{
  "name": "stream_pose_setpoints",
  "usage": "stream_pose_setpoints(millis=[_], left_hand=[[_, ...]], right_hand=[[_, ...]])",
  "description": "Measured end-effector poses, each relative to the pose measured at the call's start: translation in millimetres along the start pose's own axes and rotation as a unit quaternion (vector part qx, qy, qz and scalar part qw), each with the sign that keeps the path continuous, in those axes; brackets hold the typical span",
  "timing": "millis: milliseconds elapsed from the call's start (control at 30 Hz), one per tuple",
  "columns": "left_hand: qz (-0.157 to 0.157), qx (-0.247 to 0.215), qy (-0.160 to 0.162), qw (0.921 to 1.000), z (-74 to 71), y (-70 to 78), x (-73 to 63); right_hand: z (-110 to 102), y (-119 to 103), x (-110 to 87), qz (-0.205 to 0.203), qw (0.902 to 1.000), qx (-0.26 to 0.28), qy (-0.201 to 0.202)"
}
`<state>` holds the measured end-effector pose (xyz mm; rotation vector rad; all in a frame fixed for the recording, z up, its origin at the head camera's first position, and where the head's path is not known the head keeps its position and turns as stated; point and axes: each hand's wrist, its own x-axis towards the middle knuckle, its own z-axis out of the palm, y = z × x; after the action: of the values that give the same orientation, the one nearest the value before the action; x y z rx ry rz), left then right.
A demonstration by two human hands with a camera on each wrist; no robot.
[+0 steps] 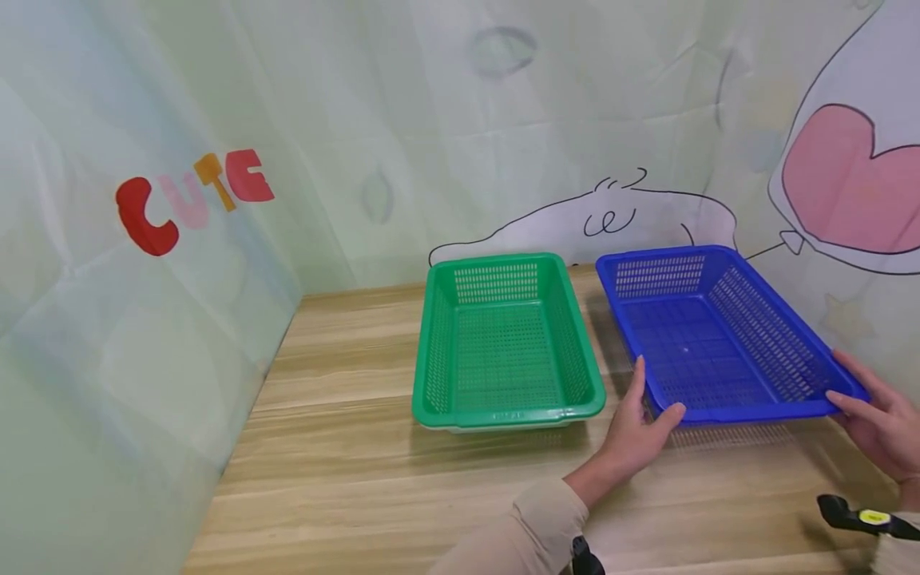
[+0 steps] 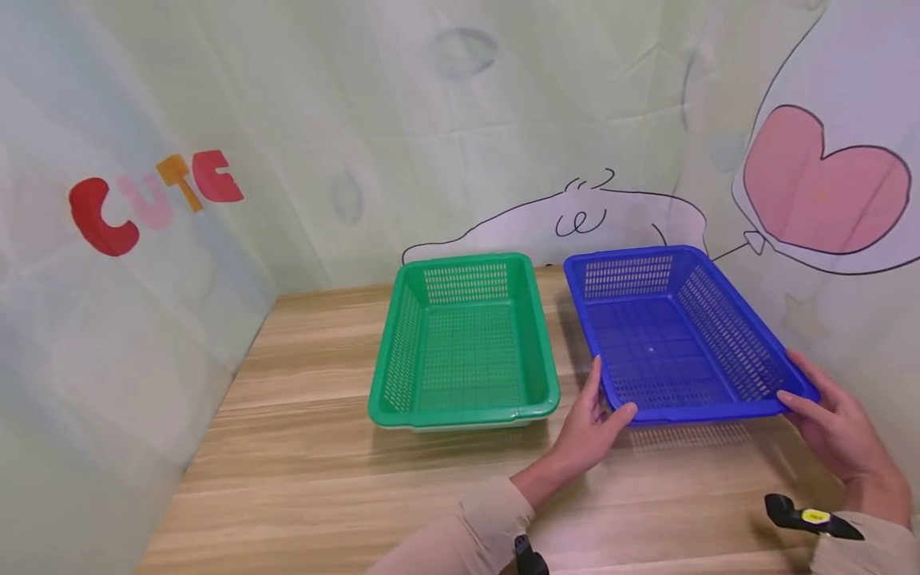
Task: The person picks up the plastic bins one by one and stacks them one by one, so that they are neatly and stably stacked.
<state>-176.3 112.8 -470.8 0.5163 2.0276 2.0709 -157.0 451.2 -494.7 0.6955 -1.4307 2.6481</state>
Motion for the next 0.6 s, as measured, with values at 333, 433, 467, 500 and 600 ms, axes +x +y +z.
stream_pose_setpoints(millis=[333,433,467,500,600], left_hand=[[-0.02,0.011,0.009,0.9997,8.3,2.7,0.3],[-0.027,0.007,0.012,0.9995,10.3,2.0,0.7],[-0.028,0.006,0.013,0.9995,10.9,1.9,0.9],[-0.028,0.006,0.014,0.9995,11.2,2.0,1.1],[-0.025,0.007,0.018,0.9995,11.5,2.5,2.1]], right_hand=[[-3,5,0.7,-0.005,0.9867,0.138,-0.085],[-2,5,1.6,-0.004,0.9825,0.158,-0.099],[-2,6,2.1,-0.004,0.9821,0.159,-0.101],[-2,6,2.5,-0.005,0.981,0.163,-0.104],[-2,6,3.6,-0.005,0.9737,0.196,-0.116]])
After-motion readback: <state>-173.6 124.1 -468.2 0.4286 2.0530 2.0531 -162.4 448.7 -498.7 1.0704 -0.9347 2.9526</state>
